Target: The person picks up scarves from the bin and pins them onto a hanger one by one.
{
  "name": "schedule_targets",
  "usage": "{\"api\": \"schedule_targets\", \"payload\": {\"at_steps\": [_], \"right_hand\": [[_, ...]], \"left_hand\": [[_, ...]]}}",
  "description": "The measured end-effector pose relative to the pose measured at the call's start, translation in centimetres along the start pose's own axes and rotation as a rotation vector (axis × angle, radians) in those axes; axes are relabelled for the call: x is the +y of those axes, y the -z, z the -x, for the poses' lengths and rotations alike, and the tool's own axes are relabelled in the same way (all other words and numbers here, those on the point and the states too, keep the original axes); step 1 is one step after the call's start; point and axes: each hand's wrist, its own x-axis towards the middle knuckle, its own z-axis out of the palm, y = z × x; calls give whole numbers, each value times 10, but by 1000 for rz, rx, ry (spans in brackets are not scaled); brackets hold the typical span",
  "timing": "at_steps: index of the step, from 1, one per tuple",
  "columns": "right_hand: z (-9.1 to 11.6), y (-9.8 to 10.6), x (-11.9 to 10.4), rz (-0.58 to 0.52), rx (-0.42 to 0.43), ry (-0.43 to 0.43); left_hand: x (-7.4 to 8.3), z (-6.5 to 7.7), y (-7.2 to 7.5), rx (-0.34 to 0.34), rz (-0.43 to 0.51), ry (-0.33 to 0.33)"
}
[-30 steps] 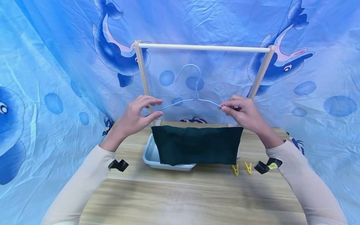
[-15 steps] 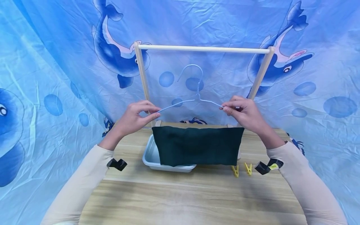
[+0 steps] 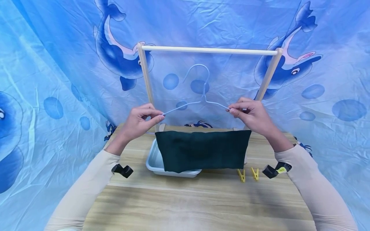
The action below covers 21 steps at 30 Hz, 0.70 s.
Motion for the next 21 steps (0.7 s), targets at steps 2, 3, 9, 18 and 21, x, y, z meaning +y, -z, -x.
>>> {"api": "schedule_targets", "payload": {"at_steps": [2,3,9,18,21], "right_hand": [[0,0,-1,-2,0,-4],[-1,1,-2,-1,-1,-7],[-2,1,-6,2,-3,-27],[0,3,-11,68,-28,-43],[1,6,-13,100,-54,-60]], "left_hand": [[-1,1,-2,28,4,1],[-2,1,-2,40,9,3],[-2,2,-5,81,29,1],[3,4,-3,107,42,-25],[3,4,-1,113,42,-43]]}}
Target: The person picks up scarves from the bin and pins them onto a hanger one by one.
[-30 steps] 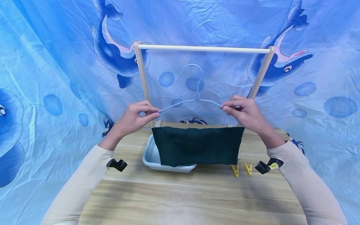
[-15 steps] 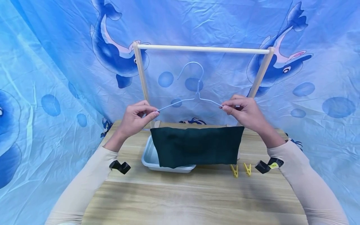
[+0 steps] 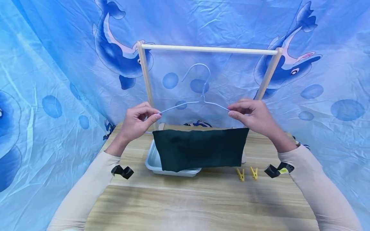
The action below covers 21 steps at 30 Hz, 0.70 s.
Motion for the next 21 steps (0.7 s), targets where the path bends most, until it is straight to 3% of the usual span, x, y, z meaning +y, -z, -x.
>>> {"api": "schedule_targets", "payload": {"at_steps": [8,15,21], "right_hand": [[11,17,4,23,21,-23],[33,34,28,59,78,-60],[57,42,49,19,121,-77]], "left_hand": [[-2,-1,6,23,8,-26],[-1,-2,13,22,-9,-41],[-1,-3,15,39,-13,-51]]}}
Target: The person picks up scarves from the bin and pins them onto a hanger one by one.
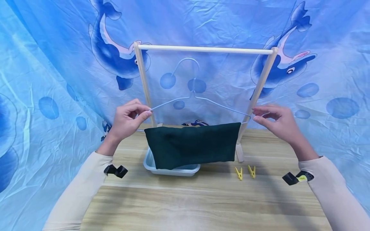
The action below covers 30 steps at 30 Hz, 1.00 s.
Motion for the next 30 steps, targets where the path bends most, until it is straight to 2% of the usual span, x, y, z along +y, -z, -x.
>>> {"api": "schedule_targets", "payload": {"at_steps": [4,8,14,20,24,30], "right_hand": [[21,2,16,-20,22,-47],[46,0,32,-33,42,-142],[83,-12,55,29,26,-295],[117,-37,78,104,-5,-422],[138,-51,90,137,-53,-555],[160,-67,101,179,-124,-680]], "left_hand": [[1,0,1,12,4,0],[1,-1,3,27,6,-4],[3,-5,6,47,9,-19],[5,-6,7,64,0,-14],[6,-7,6,62,-4,-13],[6,-7,4,54,-7,-11]]}}
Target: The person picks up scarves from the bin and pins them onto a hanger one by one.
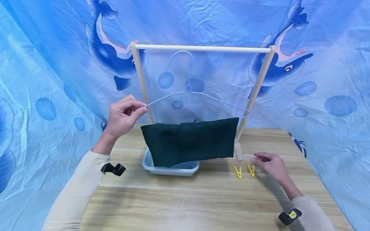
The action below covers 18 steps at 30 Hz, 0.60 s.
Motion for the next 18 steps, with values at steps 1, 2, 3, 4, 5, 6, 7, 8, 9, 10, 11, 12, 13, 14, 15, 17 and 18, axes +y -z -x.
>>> {"api": "schedule_targets", "payload": {"at_steps": [1,2,3,4,5,6,7,8,9,10,11,12,13,14,15,17,18], "right_hand": [[1,-3,2,2,-9,-7],[1,-5,4,5,-16,-14],[2,-8,7,9,-21,-20],[3,-10,9,16,-28,-24],[3,-12,11,21,-32,-27],[4,-13,13,29,-33,-27],[4,-15,15,36,-33,-31],[4,-17,17,41,-36,-35],[4,-18,18,43,-40,-33],[4,-20,19,49,-43,-29],[4,-21,20,52,-45,-26],[4,-23,21,56,-44,-24],[4,-24,21,60,-43,-23],[4,-25,22,67,-41,-16],[4,-26,22,73,-38,-8],[4,-28,22,80,-30,1],[4,-28,22,85,-26,5]], "left_hand": [[0,1,0,0,-1,0],[0,1,0,0,-3,-1],[-1,2,0,0,-5,-3],[0,2,0,-2,-6,-4],[-1,2,0,-3,-7,-4],[0,2,0,-4,-8,-5],[0,2,0,-5,-8,-6],[0,2,0,-6,-8,-6],[0,2,0,-6,-9,-7],[0,2,0,-6,-8,-7],[0,2,0,-5,-8,-8],[0,2,1,-4,-7,-7],[0,2,1,-3,-7,-7],[1,2,1,-3,-7,-7],[1,2,1,-3,-7,-6],[1,2,1,-2,-8,-5],[1,2,1,-2,-9,-4]]}}
